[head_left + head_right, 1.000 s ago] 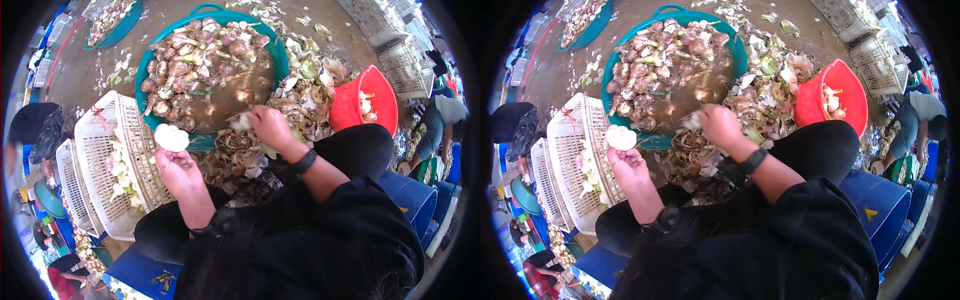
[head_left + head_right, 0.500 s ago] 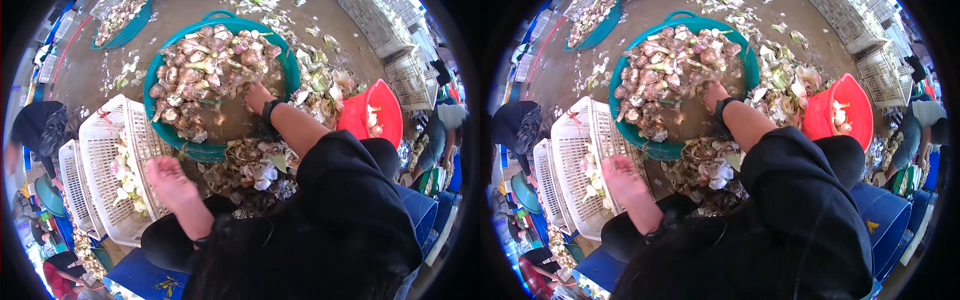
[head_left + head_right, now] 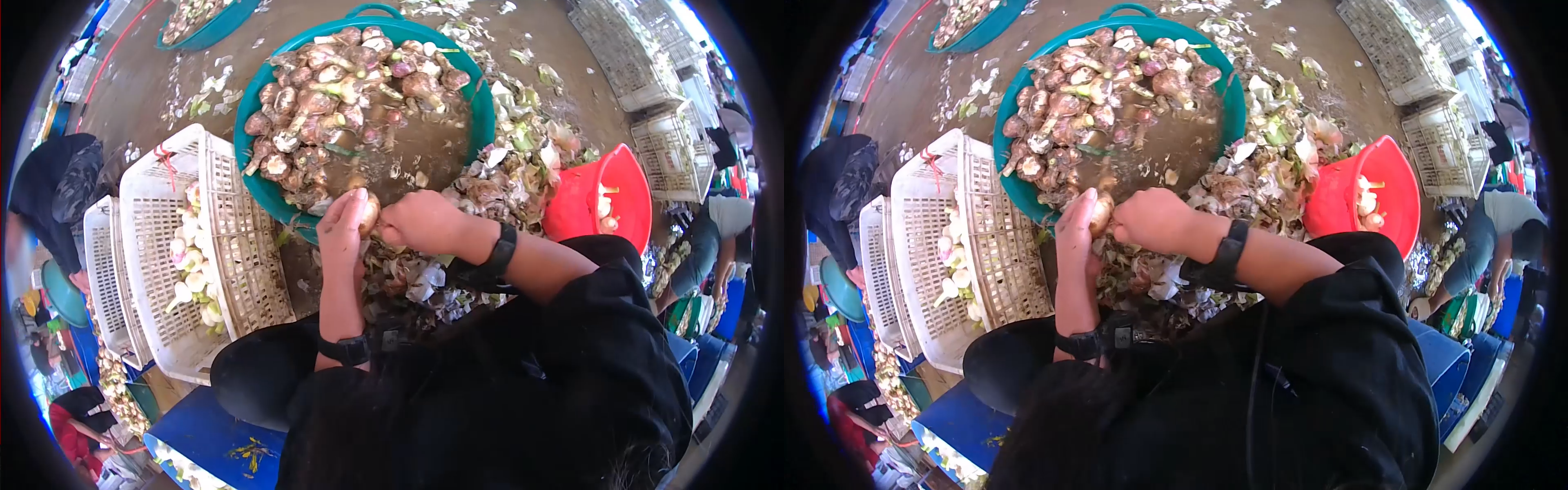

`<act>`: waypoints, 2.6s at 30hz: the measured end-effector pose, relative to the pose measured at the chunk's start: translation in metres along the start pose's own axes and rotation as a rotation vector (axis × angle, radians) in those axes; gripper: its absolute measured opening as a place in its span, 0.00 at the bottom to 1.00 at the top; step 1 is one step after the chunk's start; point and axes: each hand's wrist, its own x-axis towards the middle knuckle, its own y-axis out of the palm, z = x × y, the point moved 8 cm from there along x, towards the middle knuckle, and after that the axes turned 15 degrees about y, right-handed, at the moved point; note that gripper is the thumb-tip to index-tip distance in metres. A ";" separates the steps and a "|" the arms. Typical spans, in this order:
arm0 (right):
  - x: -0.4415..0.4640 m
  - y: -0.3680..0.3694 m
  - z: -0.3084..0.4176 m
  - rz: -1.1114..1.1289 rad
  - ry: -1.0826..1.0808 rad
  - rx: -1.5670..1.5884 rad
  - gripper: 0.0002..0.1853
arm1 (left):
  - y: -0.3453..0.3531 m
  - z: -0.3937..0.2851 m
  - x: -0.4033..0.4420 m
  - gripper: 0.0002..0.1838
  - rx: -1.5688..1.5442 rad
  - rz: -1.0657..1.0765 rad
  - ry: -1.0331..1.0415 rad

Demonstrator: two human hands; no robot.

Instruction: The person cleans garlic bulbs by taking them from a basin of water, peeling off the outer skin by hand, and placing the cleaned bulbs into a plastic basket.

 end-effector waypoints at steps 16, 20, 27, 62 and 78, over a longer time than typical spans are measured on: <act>-0.022 -0.007 -0.012 -0.479 -0.049 -0.174 0.09 | 0.010 0.000 -0.012 0.38 0.134 0.340 -0.236; -0.033 -0.015 -0.002 -0.477 -0.145 -0.125 0.11 | 0.014 -0.004 -0.020 0.25 0.508 0.411 -0.171; -0.033 -0.015 -0.026 -0.658 -0.080 0.345 0.10 | 0.018 0.004 -0.021 0.21 0.143 0.349 -0.167; -0.081 -0.048 -0.027 -0.342 0.144 0.432 0.17 | -0.012 -0.053 -0.033 0.07 0.045 -0.200 0.436; -0.033 -0.012 -0.068 -0.313 0.476 0.405 0.14 | -0.019 -0.082 -0.049 0.11 -0.038 -0.390 0.523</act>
